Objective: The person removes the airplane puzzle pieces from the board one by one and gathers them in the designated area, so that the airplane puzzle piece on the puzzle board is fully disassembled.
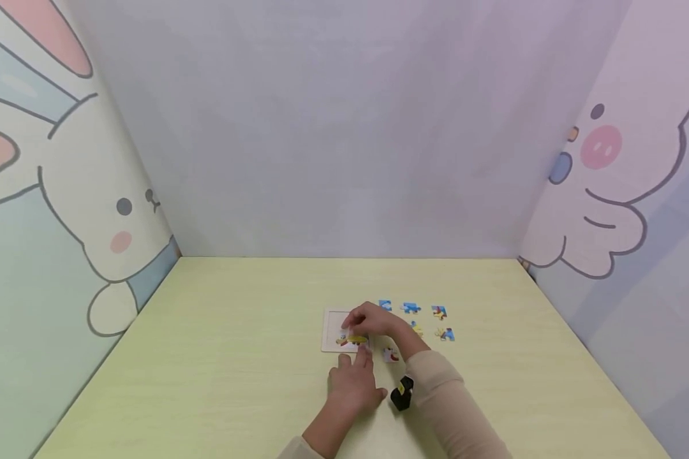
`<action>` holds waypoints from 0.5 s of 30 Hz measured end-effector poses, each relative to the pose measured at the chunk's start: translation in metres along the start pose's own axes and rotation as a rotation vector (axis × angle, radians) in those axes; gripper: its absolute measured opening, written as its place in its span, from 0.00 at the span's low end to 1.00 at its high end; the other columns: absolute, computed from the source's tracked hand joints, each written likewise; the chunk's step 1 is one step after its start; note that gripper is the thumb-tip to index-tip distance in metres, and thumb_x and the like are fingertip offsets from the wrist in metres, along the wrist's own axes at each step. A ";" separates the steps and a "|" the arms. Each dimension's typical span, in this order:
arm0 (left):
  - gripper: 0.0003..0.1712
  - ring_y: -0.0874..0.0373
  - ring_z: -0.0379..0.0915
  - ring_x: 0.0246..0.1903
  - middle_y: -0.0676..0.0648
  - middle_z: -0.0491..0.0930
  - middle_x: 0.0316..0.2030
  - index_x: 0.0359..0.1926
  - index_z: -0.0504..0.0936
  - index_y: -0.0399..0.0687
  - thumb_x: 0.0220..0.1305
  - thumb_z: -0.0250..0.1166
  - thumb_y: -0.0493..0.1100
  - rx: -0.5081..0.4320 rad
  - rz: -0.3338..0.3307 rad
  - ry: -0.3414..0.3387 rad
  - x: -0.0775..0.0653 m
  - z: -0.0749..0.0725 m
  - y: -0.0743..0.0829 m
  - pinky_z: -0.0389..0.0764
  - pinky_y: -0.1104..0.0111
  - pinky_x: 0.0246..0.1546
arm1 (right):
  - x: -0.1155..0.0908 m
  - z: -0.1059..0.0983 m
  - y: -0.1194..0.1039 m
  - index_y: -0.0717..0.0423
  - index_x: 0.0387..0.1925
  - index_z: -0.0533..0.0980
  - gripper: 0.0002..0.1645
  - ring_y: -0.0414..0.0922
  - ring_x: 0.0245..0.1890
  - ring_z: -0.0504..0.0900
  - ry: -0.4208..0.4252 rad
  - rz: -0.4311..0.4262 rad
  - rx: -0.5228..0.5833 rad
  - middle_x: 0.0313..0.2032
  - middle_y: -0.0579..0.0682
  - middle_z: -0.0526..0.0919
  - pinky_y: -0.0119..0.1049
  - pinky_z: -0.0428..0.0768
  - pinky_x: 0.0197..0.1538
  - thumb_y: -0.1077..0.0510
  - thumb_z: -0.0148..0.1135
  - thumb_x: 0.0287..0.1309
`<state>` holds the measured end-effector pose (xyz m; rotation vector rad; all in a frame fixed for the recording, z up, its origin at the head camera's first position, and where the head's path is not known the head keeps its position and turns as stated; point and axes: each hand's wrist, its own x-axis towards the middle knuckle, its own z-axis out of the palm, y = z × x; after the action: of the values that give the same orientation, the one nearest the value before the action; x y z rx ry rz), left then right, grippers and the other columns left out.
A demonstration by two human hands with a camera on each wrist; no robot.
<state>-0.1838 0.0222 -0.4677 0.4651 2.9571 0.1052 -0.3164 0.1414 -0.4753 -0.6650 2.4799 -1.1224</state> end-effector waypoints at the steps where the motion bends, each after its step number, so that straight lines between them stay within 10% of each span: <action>1: 0.45 0.44 0.67 0.55 0.51 0.65 0.71 0.70 0.72 0.48 0.60 0.65 0.68 0.000 -0.001 -0.002 0.000 0.001 0.000 0.76 0.53 0.39 | 0.001 0.001 0.000 0.61 0.41 0.86 0.10 0.39 0.28 0.72 -0.009 0.008 -0.006 0.27 0.44 0.79 0.30 0.73 0.35 0.69 0.63 0.59; 15: 0.43 0.45 0.65 0.54 0.54 0.64 0.72 0.72 0.70 0.50 0.62 0.64 0.66 0.022 -0.003 0.006 0.000 0.004 0.001 0.76 0.53 0.37 | 0.003 0.005 0.002 0.62 0.41 0.86 0.10 0.37 0.21 0.72 -0.080 -0.041 -0.026 0.23 0.44 0.81 0.28 0.72 0.28 0.69 0.65 0.59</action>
<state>-0.1833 0.0239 -0.4715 0.4638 2.9678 0.0734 -0.3174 0.1375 -0.4803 -0.7568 2.4279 -1.0581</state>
